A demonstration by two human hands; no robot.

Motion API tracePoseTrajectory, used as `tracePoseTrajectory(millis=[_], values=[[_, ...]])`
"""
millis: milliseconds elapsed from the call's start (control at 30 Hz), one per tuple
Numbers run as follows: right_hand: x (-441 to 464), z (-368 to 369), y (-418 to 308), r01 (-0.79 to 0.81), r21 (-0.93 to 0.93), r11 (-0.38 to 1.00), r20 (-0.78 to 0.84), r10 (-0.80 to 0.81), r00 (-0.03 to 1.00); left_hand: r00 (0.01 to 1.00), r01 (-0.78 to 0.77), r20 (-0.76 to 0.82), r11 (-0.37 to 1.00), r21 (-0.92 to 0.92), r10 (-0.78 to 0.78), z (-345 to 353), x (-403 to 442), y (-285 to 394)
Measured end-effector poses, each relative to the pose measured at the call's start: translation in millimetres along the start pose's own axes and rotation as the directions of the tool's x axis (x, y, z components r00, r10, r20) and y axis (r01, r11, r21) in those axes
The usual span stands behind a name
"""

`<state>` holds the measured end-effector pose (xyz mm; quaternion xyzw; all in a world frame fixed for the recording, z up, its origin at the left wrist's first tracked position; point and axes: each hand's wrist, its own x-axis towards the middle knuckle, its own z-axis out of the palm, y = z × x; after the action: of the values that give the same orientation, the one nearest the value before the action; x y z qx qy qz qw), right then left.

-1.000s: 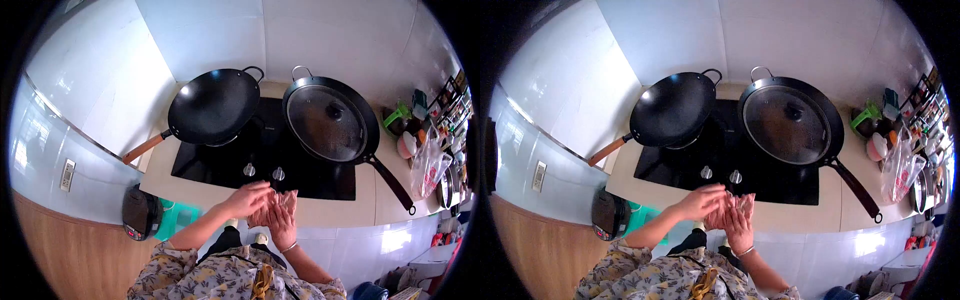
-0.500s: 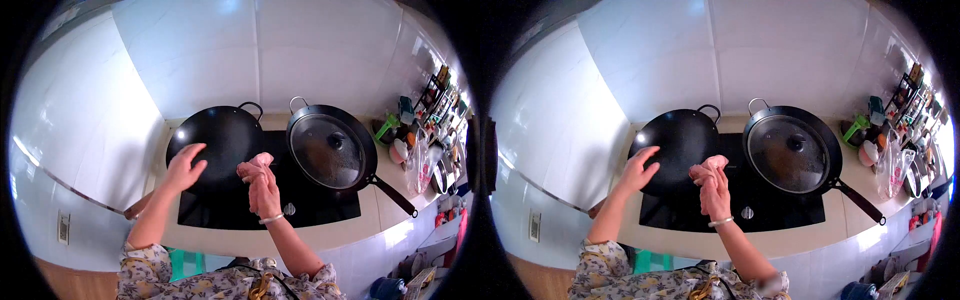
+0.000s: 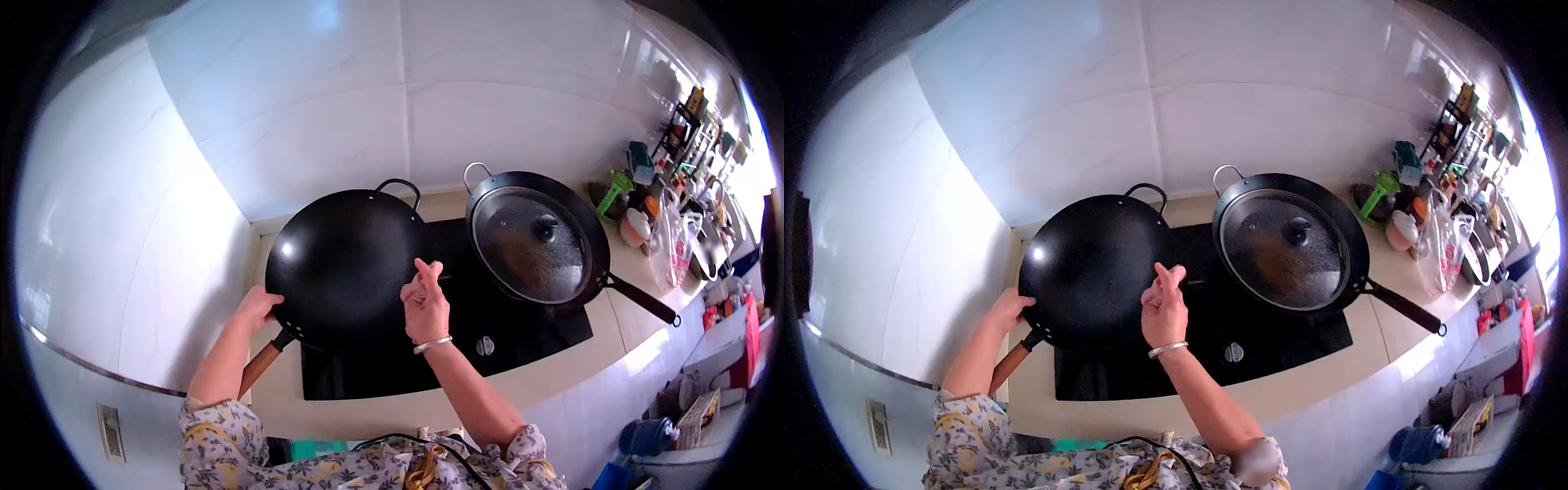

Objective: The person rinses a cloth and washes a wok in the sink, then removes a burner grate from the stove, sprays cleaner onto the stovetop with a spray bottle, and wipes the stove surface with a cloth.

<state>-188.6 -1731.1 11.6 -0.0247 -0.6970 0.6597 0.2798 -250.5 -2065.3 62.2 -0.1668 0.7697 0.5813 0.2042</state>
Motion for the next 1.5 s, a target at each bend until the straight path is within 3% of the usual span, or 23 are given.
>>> tracePoseTrajectory(millis=[33,67,100,133,200,233,267,300,367,400,533,700,767,800,833,900,967,1000,1067,1100,1267,1367,1500], values=[[-1.7,1.0,-1.6,0.036,-0.005,0.999,-0.031,-0.036,0.999,0.996,-0.035,-0.075,0.999,0.024,0.037,4.7,-1.5,0.0],[-8.0,1.3,-4.9,-0.108,0.364,0.925,-0.022,0.124,0.992,0.996,-0.061,-0.058,0.997,0.042,0.064,-1.7,5.7,-9.2],[-9.7,-5.7,-36.5,-0.277,0.662,0.696,0.064,0.316,0.947,0.989,-0.117,-0.091,0.993,0.029,0.119,-1.8,1.7,-14.5],[-10.3,-12.6,-69.3,-0.348,0.870,0.348,0.147,0.493,0.858,0.978,-0.175,-0.109,0.984,0.023,0.176,0.9,-6.5,-16.6],[-24.5,-21.8,-87.8,-0.271,0.894,0.357,0.085,0.459,0.884,0.962,-0.209,-0.200,0.972,-0.103,0.186,3.1,-19.8,-18.9],[-34.9,-32.2,-93.8,-0.174,0.676,0.717,-0.014,0.248,0.969,0.945,-0.326,-0.103,0.927,-0.187,0.311,-2.2,-21.9,-23.4],[-45.8,-42.8,-99.9,0.019,0.357,0.934,-0.113,0.023,0.993,0.957,-0.290,-0.068,0.935,-0.204,0.282,3.3,-47.3,-6.3],[-52.0,-58.9,-127.4,0.147,0.007,0.989,-0.114,-0.145,0.983,0.935,-0.353,-0.029,0.921,-0.166,0.354,7.3,-57.7,1.4],[-65.6,-87.6,-159.5,0.190,-0.124,0.974,-0.093,-0.202,0.975,0.887,-0.461,-0.113,0.870,-0.177,0.447,21.6,-80.5,13.3],[-74.5,-103.8,-176.4,0.183,-0.174,0.968,-0.113,-0.204,0.972,0.864,-0.503,-0.083,0.849,-0.164,0.496,36.5,-101.8,26.1],[-111.4,-183.2,-212.9,0.242,-0.211,0.947,-0.174,-0.280,0.944,0.808,-0.586,-0.060,0.793,-0.166,0.585,105.7,-167.1,48.2],[-176.8,-307.7,-244.5,0.315,-0.316,0.895,-0.269,-0.403,0.875,0.805,-0.571,-0.005,0.772,-0.280,0.593,227.0,-238.8,42.5],[-210.7,-363.6,-253.6,0.261,-0.344,0.902,-0.383,-0.388,0.838,0.806,-0.543,0.027,0.756,-0.364,0.592,282.7,-272.6,30.7],[-222.9,-388.8,-255.6,0.278,-0.299,0.913,-0.446,-0.391,0.805,0.798,-0.536,0.103,0.777,-0.329,0.594,312.1,-290.7,30.0],[-239.8,-420.3,-250.3,0.232,-0.383,0.894,-0.457,-0.402,0.794,0.786,-0.530,0.185,0.798,-0.287,0.590,339.4,-309.5,30.4],[-269.3,-470.9,-257.0,0.198,-0.388,0.900,-0.527,-0.393,0.753,0.795,-0.520,0.168,0.798,-0.306,0.583,404.4,-334.4,19.7],[-297.7,-518.0,-263.1,0.126,-0.393,0.911,-0.612,-0.362,0.703,0.740,-0.524,0.369,0.826,-0.206,0.562,463.6,-360.3,14.2],[-310.4,-539.7,-263.4,0.088,-0.416,0.905,-0.642,-0.361,0.676,0.743,-0.517,0.375,0.831,-0.206,0.555,488.7,-372.6,12.1],[-331.0,-581.8,-257.6,0.048,-0.435,0.899,-0.676,-0.361,0.643,0.663,-0.444,0.623,0.888,-0.119,0.415,537.2,-391.3,11.2],[-339.2,-600.9,-254.2,0.023,-0.378,0.925,-0.723,-0.311,0.616,0.661,-0.446,0.626,0.887,-0.115,0.414,561.2,-396.7,9.2],[-348.8,-687.4,-220.3,0.071,-0.167,0.983,-0.854,-0.180,0.487,0.380,-0.166,0.920,0.986,-0.033,0.095,682.9,-415.0,6.9],[-339.5,-748.1,-191.5,-0.036,-0.207,0.978,-0.892,-0.173,0.418,0.292,-0.125,0.956,0.992,0.015,0.022,762.8,-417.8,15.5],[-295.6,-839.3,-178.6,-0.054,-0.219,0.974,-0.917,-0.187,0.354,0.158,-0.169,0.987,0.983,0.070,-0.043,885.2,-390.0,33.4]])
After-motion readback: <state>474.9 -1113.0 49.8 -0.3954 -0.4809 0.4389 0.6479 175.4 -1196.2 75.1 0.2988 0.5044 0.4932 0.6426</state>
